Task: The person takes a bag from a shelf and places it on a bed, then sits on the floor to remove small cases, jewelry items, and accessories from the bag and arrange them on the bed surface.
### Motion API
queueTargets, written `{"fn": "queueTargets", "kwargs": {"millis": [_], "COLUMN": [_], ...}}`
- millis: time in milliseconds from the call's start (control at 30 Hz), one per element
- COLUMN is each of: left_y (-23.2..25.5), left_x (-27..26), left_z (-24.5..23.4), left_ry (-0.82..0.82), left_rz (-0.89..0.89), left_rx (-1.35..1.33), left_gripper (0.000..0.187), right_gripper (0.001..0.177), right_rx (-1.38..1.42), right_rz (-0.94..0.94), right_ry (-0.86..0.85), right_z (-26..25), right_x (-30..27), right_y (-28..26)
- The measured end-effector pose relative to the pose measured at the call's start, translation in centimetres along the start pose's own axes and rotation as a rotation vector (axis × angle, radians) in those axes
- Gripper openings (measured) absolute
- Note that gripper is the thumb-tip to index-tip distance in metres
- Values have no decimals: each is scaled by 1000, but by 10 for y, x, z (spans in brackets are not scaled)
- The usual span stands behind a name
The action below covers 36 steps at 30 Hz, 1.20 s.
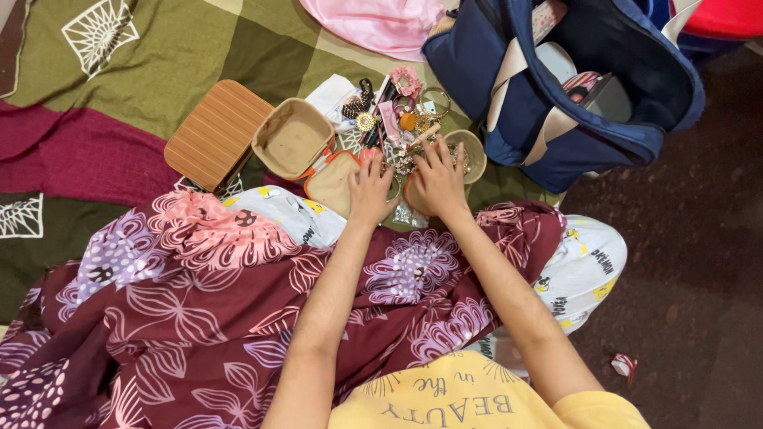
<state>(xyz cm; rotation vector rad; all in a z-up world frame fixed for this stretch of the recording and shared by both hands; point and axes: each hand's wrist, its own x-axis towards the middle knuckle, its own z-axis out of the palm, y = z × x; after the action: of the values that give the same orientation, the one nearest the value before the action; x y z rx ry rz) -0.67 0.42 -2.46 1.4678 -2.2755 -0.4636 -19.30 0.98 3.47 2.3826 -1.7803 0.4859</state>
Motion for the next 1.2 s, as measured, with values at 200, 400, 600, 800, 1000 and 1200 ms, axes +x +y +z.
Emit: {"fn": "queueTargets", "kwargs": {"millis": [200, 400, 600, 800, 1000, 1200], "left_y": [0, 3, 6, -10, -19, -19], "left_x": [0, 1, 9, 10, 14, 20], "left_z": [5, -4, -26, -15, -15, -17], "left_ry": [40, 60, 120, 282, 392, 479], "left_rz": [-39, -60, -170, -355, -447, -493], "left_rx": [6, 11, -169, -374, -574, -597], "left_gripper": [72, 66, 59, 35, 15, 18], "right_gripper": [26, 25, 21, 47, 60, 42], "right_rx": [-135, -133, -69, 177, 217, 255], "right_rz": [19, 97, 75, 130, 178, 186], "right_ry": [-77, -244, -134, -50, -237, -382], "right_z": [5, -5, 17, 56, 70, 67], "right_x": [-12, 0, 30, 68, 87, 85], "right_y": [5, -6, -6, 17, 45, 56]}}
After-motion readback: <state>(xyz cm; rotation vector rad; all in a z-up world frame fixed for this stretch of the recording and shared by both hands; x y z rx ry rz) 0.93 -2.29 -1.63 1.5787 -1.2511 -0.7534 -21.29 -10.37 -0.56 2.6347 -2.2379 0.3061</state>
